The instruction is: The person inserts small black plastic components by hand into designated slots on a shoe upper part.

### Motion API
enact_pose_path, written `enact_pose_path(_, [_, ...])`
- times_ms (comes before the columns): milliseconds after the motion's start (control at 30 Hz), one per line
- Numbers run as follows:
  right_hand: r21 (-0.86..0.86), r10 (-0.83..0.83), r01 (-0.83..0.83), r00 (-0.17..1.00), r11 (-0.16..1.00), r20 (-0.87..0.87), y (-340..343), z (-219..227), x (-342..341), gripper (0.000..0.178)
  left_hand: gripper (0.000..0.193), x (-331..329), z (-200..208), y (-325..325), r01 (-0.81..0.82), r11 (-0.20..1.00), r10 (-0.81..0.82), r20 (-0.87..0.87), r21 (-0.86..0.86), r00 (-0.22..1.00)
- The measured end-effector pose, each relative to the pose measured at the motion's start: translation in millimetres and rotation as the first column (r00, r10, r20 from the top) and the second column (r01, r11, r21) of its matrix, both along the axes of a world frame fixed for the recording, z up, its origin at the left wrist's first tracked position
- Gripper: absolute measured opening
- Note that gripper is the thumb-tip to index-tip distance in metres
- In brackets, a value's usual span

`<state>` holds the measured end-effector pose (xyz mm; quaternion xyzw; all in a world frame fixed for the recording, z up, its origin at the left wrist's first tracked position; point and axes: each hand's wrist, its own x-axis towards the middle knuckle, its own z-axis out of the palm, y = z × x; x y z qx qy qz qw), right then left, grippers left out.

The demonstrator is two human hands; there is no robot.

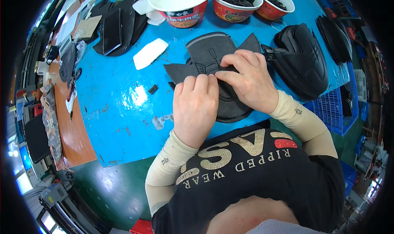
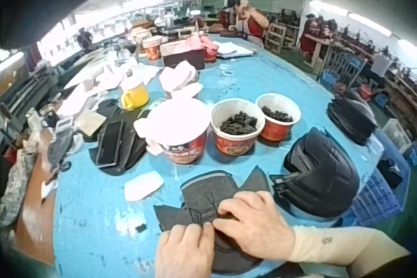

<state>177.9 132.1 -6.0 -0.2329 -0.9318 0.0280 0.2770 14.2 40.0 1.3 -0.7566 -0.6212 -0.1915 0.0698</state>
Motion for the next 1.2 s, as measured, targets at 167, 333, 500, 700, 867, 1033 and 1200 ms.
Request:
enact_pose_path(167, [-0.063,-0.097,0.084,0.963,0.994,-0.250,-0.3,-0.5,20.3,0.036,0.035,-1.3,-8.8,-6.4,-0.019,1.000,0.018,0.092,0.010,0.996])
enact_pose_path(333, [-0.422,-0.333,0.227,0.922,0.878,-0.197,-5.1,4.2,42.2,0.032,0.037,-3.4,-9.0,-9.1,-0.025,0.995,0.012,0.137,0.092,0.991])
enact_pose_path(500, [-0.408,-0.466,0.409,0.883,0.816,-0.049,-12.2,-4.3,52.0,0.050,0.038,5.2,5.6,4.5,0.022,0.998,-0.026,0.063,0.062,0.998])
enact_pose_path(700, [-0.414,-0.464,0.437,0.885,0.799,0.039,-11.1,-0.2,48.1,0.054,0.032,15.9,1.8,15.4,0.069,0.998,-0.068,-0.061,0.009,0.996])
enact_pose_path(867, [-0.603,-0.500,0.381,0.865,0.701,-0.034,-6.6,0.3,45.1,0.055,0.034,11.8,-3.7,10.0,0.029,0.995,-0.034,0.042,0.098,0.999])
enact_pose_path(1033, [-0.643,-0.538,0.340,0.832,0.686,-0.135,-7.1,-7.2,40.7,0.050,0.029,-5.2,-21.0,-17.1,-0.053,0.960,-0.111,0.549,0.274,0.829])
enact_pose_path(1200, [-0.769,-0.557,0.282,0.822,0.574,-0.115,-3.5,-9.4,39.1,0.051,0.022,-12.7,-35.0,-44.3,-0.129,0.983,-0.025,0.782,0.133,0.622])
